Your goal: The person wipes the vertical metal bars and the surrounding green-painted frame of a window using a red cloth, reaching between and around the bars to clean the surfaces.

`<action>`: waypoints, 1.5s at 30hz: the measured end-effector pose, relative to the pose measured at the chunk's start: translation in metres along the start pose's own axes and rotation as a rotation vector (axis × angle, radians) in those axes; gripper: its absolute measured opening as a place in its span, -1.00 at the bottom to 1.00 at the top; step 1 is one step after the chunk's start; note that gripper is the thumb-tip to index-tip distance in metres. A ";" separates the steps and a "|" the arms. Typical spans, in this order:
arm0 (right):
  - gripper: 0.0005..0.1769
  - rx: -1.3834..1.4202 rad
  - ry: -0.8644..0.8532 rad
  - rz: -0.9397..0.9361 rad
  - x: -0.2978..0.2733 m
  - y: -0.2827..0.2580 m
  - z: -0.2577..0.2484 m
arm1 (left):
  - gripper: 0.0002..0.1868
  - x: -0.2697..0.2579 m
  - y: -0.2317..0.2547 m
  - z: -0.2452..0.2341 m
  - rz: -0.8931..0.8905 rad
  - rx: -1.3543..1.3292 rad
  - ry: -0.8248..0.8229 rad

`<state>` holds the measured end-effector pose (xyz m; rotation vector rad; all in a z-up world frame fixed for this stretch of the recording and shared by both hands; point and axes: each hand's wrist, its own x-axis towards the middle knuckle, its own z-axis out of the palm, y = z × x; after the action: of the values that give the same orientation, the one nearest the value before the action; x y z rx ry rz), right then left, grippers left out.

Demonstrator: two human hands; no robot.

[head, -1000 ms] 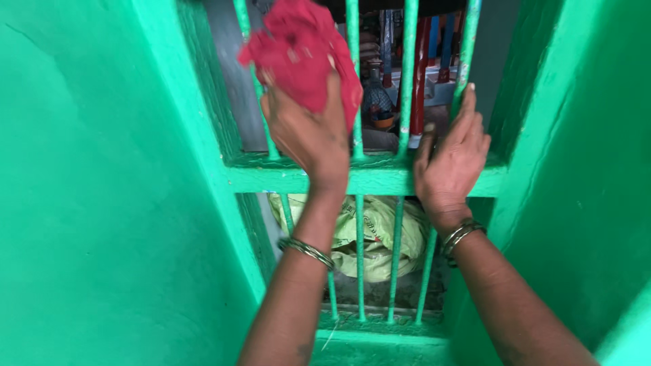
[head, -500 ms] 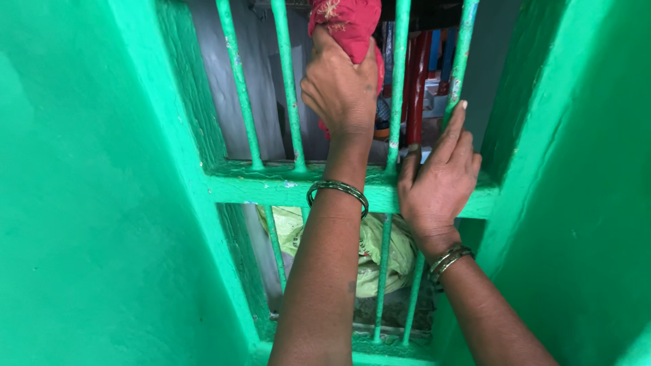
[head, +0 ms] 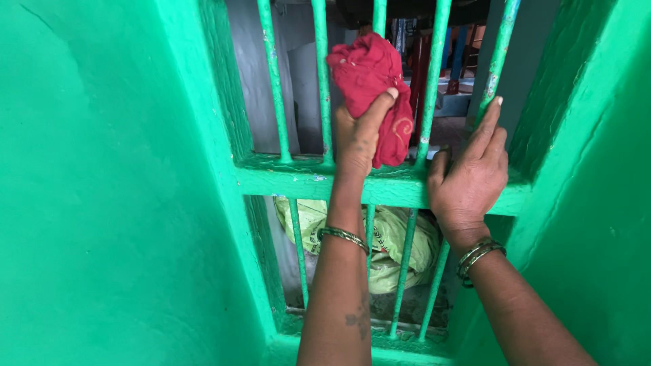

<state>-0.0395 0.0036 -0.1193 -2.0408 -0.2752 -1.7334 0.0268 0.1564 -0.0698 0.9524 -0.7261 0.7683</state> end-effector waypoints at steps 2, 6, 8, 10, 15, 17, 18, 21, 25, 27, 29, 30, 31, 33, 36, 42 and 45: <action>0.11 -0.011 0.009 -0.009 0.001 0.000 0.001 | -0.64 -0.007 -0.001 0.002 0.069 0.062 -0.018; 0.06 0.043 0.001 -0.002 -0.001 -0.001 -0.001 | -0.40 -0.030 0.014 0.016 0.223 0.784 0.197; 0.06 0.046 0.007 -0.017 -0.002 -0.001 -0.001 | -0.28 -0.037 0.023 0.023 0.161 1.026 0.277; 0.06 0.046 0.019 -0.023 -0.002 0.000 0.000 | -0.41 -0.042 0.031 0.028 0.016 1.180 0.215; 0.04 0.061 0.020 -0.020 -0.002 0.001 0.001 | -0.41 -0.053 0.047 0.032 0.009 1.336 0.160; 0.04 0.068 0.017 -0.012 -0.002 0.002 0.001 | -0.41 -0.057 0.050 0.032 0.029 1.367 0.156; 0.04 0.072 0.011 -0.006 -0.003 0.002 0.001 | -0.39 -0.059 0.050 0.032 0.026 1.367 0.151; 0.04 0.094 0.010 -0.009 -0.003 0.002 0.001 | -0.38 -0.068 0.050 0.032 0.037 1.368 0.158; 0.06 0.014 0.012 0.008 -0.001 0.002 -0.002 | -0.44 -0.082 0.055 0.023 0.018 1.250 0.167; 0.08 0.036 -0.008 0.027 -0.001 0.002 -0.003 | -0.43 -0.091 0.070 0.012 0.191 1.244 0.245; 0.11 0.019 -0.009 0.035 -0.001 0.001 -0.005 | -0.42 -0.086 0.094 0.002 0.443 1.230 0.365; 0.14 0.000 -0.016 0.037 0.000 0.001 -0.006 | -0.42 -0.078 0.105 0.001 0.515 1.227 0.414; 0.14 0.002 -0.011 0.042 0.001 0.000 -0.007 | -0.46 -0.064 0.115 0.000 0.444 1.286 0.426; 0.14 0.016 -0.016 0.038 0.002 0.000 -0.008 | -0.44 -0.027 0.127 0.004 0.361 1.364 0.471; 0.14 0.022 -0.030 0.070 0.004 -0.001 -0.009 | -0.36 0.030 0.127 0.022 0.244 1.401 0.436; 0.13 0.035 0.006 0.048 0.003 -0.001 -0.006 | -0.35 0.068 0.089 0.017 0.146 1.366 0.443; 0.12 0.036 0.001 0.063 0.004 -0.001 -0.006 | -0.45 0.066 0.090 -0.018 0.071 0.737 0.197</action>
<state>-0.0451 0.0013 -0.1149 -2.0020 -0.2375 -1.6801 -0.0089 0.2215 0.0150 1.4870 -0.2928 1.2112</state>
